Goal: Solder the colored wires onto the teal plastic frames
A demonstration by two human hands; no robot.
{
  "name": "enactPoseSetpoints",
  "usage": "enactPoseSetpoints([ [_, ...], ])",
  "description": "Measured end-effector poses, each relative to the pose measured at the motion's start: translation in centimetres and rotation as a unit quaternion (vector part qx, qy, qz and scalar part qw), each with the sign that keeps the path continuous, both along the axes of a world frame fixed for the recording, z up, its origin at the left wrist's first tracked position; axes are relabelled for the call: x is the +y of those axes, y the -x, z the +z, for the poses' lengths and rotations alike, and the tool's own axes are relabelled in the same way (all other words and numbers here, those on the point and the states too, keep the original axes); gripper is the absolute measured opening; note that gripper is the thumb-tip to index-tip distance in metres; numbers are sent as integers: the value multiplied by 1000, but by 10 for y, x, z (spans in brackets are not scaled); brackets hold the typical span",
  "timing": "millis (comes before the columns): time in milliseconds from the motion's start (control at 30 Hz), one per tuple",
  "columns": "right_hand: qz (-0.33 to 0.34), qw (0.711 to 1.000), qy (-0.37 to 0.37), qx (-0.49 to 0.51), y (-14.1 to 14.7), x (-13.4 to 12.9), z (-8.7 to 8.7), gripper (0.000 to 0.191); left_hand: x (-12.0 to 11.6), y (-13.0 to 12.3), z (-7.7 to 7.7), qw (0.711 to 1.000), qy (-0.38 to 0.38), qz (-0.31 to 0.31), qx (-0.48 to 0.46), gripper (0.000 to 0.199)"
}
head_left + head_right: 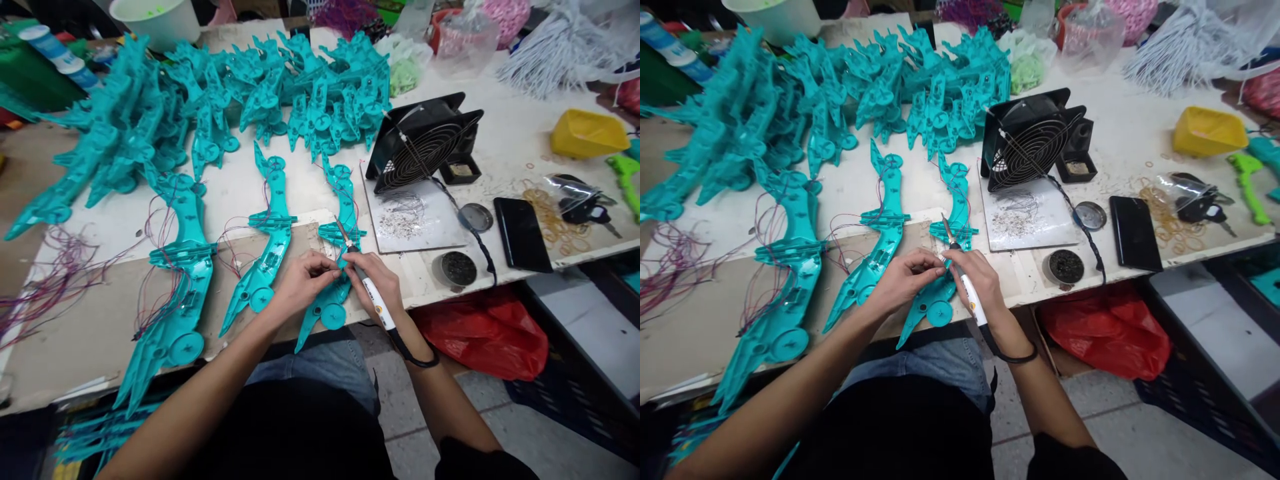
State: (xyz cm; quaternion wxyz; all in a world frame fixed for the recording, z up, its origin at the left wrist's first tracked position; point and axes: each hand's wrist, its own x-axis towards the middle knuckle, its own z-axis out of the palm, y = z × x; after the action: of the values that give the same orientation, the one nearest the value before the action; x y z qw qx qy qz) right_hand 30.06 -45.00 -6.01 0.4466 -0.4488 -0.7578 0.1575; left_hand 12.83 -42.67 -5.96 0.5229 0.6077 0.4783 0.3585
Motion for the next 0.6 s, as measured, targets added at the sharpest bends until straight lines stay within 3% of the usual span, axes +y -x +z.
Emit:
enactPoseSetpoints([
  [267,5,1000,-9,9,6,-4,3,30,1,7,-2,999,5,-23,24,13],
  [400,-11,998,-11,58,-8,-26,11,35,0,11,-5,999,-17,-23,44,11],
  [600,5,997,-4,81,-16,-64,13,28,0,13,-4,997,-23,-49,54,6],
])
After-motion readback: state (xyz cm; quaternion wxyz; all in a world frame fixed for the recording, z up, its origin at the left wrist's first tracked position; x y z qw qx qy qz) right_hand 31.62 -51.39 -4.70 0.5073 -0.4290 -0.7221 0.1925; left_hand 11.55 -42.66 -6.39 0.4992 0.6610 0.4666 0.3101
